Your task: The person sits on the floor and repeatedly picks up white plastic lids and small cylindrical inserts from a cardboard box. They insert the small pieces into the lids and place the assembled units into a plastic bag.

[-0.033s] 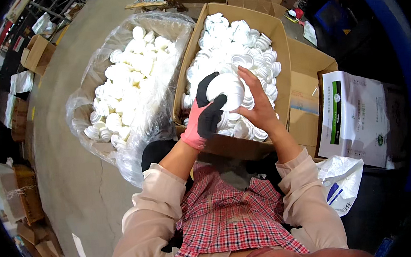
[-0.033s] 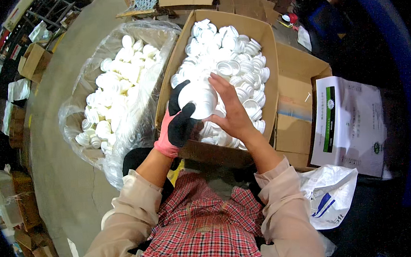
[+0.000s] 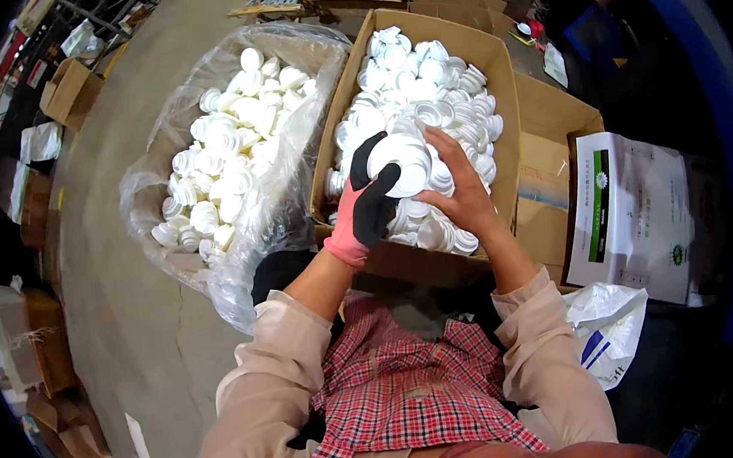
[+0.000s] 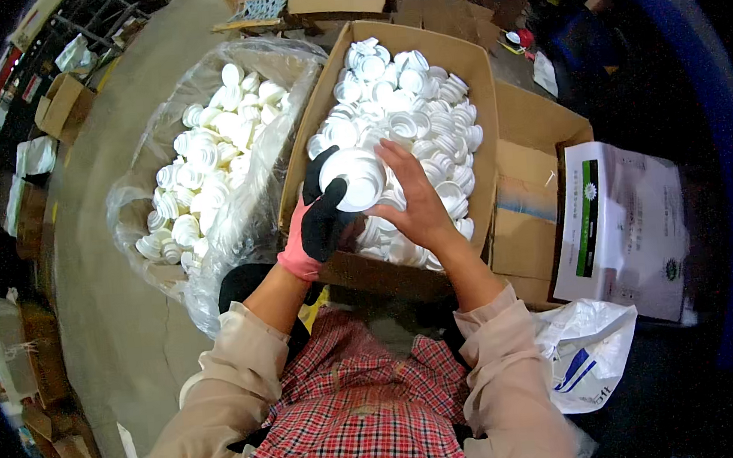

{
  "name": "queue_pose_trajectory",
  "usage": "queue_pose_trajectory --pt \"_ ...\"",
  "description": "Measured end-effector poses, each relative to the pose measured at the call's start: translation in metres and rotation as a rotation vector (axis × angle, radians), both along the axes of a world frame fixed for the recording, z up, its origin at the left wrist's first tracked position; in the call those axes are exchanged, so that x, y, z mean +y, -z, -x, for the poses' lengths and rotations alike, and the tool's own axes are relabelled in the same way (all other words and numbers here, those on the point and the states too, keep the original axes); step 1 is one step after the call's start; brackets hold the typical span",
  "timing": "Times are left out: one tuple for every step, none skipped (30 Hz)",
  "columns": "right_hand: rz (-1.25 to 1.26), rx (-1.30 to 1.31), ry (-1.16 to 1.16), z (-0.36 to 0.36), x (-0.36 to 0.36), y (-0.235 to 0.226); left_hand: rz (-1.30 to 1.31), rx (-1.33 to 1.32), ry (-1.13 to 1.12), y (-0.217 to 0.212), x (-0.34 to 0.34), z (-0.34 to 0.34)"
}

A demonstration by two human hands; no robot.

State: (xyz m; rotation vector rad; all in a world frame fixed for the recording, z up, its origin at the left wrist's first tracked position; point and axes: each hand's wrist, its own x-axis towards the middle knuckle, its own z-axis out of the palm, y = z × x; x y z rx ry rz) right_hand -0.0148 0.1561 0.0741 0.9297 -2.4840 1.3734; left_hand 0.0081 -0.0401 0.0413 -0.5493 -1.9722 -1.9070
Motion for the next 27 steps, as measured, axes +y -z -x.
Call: queue_pose_trajectory --pt "-0.057 -0.018 0.022 -0.001 0.002 0.001 0.045 -0.051 -0.099 0.01 -0.002 0.002" --pt "-0.046 -0.089 0.008 -0.001 0.002 0.007 0.096 -0.11 -0.204 0.02 -0.006 0.001" --pt "-0.056 -0.076 0.0 0.0 0.006 0.011 0.143 -0.171 -0.286 0.02 -0.006 0.002" --pt "-0.066 -0.063 -0.01 0.002 0.01 0.014 0.291 -0.12 -0.52 0.02 -0.01 0.002" --pt "-0.062 -0.139 0.001 0.0 0.011 0.012 -0.506 -0.232 -0.141 0.011 -0.023 0.015" --pt "-0.067 -0.211 0.012 -0.001 0.011 0.008 -1.377 -0.281 0.103 0.002 -0.036 0.028" --pt "-0.087 -0.122 0.034 -0.004 0.009 0.009 -1.555 -0.388 -0.098 -0.004 -0.045 0.028" --pt "-0.108 -0.12 0.027 -0.002 0.012 0.015 -1.734 -0.499 -0.293 -0.009 -0.048 0.029" --pt "-0.108 -0.16 -0.004 -0.003 0.01 0.017 -1.568 -0.463 -0.184 0.012 -0.051 0.025" --pt "-0.111 -0.201 -0.03 -0.003 0.008 0.019 -1.399 -0.433 -0.082 0.037 -0.047 0.02" --pt "-0.162 -0.223 -0.043 -0.002 0.01 0.022 -1.275 -0.512 -0.099 0.032 -0.031 0.019" --pt "-0.207 -0.25 -0.066 -0.004 0.009 0.025 -1.145 -0.588 -0.131 0.024 -0.02 0.013" --pt "-0.253 -0.277 -0.088 -0.005 0.008 0.029 -1.109 -0.566 -0.003 0.023 -0.018 0.01" --pt "-0.266 -0.173 -0.153 -0.004 0.01 0.039 -1.067 -0.547 0.125 0.021 -0.017 0.008" --pt "-0.294 -0.162 -0.203 -0.007 0.007 0.046 -0.95 -0.566 0.115 0.011 -0.013 0.008" --pt "-0.321 -0.151 -0.251 -0.008 0.004 0.052 -0.908 -0.592 0.12 0.002 -0.014 0.007" --pt "-0.417 -0.149 -0.289 -0.012 -0.005 0.056 -0.74 -0.505 0.142 -0.008 -0.018 0.003" --pt "-0.443 -0.214 -0.339 -0.015 -0.016 0.066 -0.572 -0.415 0.168 -0.015 -0.021 0.001" --pt "-0.409 -0.237 -0.378 -0.024 -0.023 0.073 -0.763 -0.577 0.199 -0.019 -0.021 0.007" --pt "-0.371 -0.262 -0.426 -0.038 -0.039 0.072 -0.685 -0.537 0.205 -0.025 -0.027 0.004" --pt "-0.456 -0.164 -0.439 -0.045 -0.044 0.089 -0.528 -0.521 0.209 -0.04 -0.037 0.004" --pt "-0.545 -0.066 -0.44 -0.048 -0.047 0.11 -0.372 -0.5 0.221 -0.051 -0.05 0.006" --pt "-0.583 -0.135 -0.409 -0.054 -0.051 0.122 -0.075 -0.308 0.002 -0.038 -0.071 0.016" --pt "-0.592 -0.214 -0.388 -0.052 -0.051 0.129 -0.041 -0.376 -0.047 -0.037 -0.096 0.025" --pt "-0.601 -0.292 -0.364 -0.049 -0.051 0.134 -0.012 -0.444 -0.093 -0.036 -0.12 0.034" --pt "-0.602 -0.365 -0.35 -0.047 -0.054 0.139 0.094 -0.333 -0.202 -0.008 -0.154 0.052" --pt "-0.642 -0.33 -0.285 -0.046 -0.054 0.147 0.259 -0.38 -0.36 -0.005 -0.178 0.062"
